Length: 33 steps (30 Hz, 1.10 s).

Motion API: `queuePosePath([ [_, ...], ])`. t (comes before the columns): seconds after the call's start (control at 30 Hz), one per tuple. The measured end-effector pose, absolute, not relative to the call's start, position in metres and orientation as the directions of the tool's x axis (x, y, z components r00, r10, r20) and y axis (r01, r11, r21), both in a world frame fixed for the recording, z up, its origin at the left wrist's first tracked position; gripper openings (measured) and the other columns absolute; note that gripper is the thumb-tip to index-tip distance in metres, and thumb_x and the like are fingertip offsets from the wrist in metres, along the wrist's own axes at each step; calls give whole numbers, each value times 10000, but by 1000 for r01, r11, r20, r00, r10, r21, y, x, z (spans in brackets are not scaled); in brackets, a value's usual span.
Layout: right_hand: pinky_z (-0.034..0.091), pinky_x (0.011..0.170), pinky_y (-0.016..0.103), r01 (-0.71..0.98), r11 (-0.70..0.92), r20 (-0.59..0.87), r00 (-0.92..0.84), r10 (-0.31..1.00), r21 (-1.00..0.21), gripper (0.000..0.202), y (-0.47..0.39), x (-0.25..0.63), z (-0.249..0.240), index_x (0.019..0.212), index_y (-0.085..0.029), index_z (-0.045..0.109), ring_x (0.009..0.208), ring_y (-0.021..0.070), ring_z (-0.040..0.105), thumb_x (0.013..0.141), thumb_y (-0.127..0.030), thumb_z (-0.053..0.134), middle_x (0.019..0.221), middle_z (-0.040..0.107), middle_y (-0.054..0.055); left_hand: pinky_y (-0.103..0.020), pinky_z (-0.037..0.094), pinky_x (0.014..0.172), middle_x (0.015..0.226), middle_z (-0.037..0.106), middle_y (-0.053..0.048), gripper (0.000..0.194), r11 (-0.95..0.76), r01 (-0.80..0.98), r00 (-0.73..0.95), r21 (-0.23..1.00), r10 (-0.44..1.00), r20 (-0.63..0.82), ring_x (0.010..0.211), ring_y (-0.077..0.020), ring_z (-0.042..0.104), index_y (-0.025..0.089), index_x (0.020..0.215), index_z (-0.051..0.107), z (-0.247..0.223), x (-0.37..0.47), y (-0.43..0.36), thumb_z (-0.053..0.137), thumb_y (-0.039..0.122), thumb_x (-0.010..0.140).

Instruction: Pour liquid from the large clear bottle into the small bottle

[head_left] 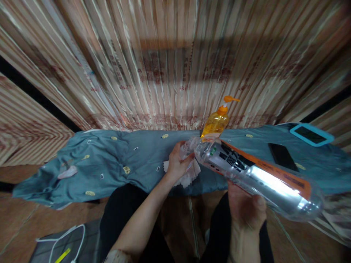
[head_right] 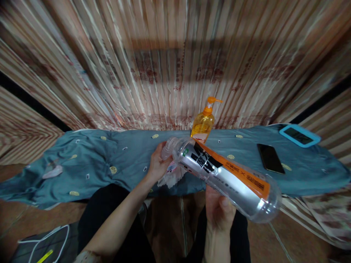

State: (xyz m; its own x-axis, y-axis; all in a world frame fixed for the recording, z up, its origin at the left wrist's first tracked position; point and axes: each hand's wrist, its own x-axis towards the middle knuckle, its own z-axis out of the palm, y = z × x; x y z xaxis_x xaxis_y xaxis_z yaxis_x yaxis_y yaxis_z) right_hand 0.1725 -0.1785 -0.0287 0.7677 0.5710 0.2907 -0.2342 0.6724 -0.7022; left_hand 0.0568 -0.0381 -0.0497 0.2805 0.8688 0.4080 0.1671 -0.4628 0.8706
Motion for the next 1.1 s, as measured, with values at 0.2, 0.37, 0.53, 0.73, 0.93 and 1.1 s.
queuePosePath([
  [0.2,245,1120,550,-238,683,279,783,555,-690,655,-179,174,-33,1229,-310,513,1365,256,304,617,-369,739,1403,441,-4,-315,479,835,1002,652,-64,346,-475,151,283,867,861,423,934,-201,616,161,1066,552,-49,56,-39,652,310,770],
  [0.37,229,1121,560,-239,676,275,782,560,-697,659,-178,174,-34,1234,-313,507,1362,261,311,620,-377,739,1417,427,4,-321,482,848,1013,653,-63,348,-452,170,286,876,873,395,942,-203,618,168,1068,546,-47,56,-39,660,294,764],
  [0.53,207,1114,594,-240,674,277,778,564,-699,659,-179,174,-35,1225,-323,512,1369,274,294,614,-398,748,1413,432,6,-332,480,852,1013,653,-67,346,-456,172,280,873,873,400,939,-206,616,169,1060,548,-48,56,-39,660,301,761],
  [0.73,232,1098,603,-254,658,268,766,584,-708,758,-180,175,-34,1214,-329,522,1364,297,297,530,-497,802,1417,424,14,-325,482,850,1016,654,-59,348,-466,165,286,869,866,410,945,-200,617,176,1072,546,-50,56,-38,655,297,764],
  [0.93,285,1073,597,-259,657,279,753,597,-708,723,-181,177,-37,1152,-338,566,1346,304,327,498,-522,814,1404,444,3,-327,476,864,1031,650,-60,349,-471,151,285,869,862,419,966,-200,609,175,1077,547,-52,56,-38,650,297,767],
  [1.1,283,1069,607,-235,651,288,753,591,-722,711,-181,177,-35,1159,-335,561,1340,305,335,516,-521,801,1401,449,5,-337,473,876,1051,646,-71,373,-463,154,278,873,868,411,982,-208,606,168,1092,539,-52,56,-38,653,303,764],
])
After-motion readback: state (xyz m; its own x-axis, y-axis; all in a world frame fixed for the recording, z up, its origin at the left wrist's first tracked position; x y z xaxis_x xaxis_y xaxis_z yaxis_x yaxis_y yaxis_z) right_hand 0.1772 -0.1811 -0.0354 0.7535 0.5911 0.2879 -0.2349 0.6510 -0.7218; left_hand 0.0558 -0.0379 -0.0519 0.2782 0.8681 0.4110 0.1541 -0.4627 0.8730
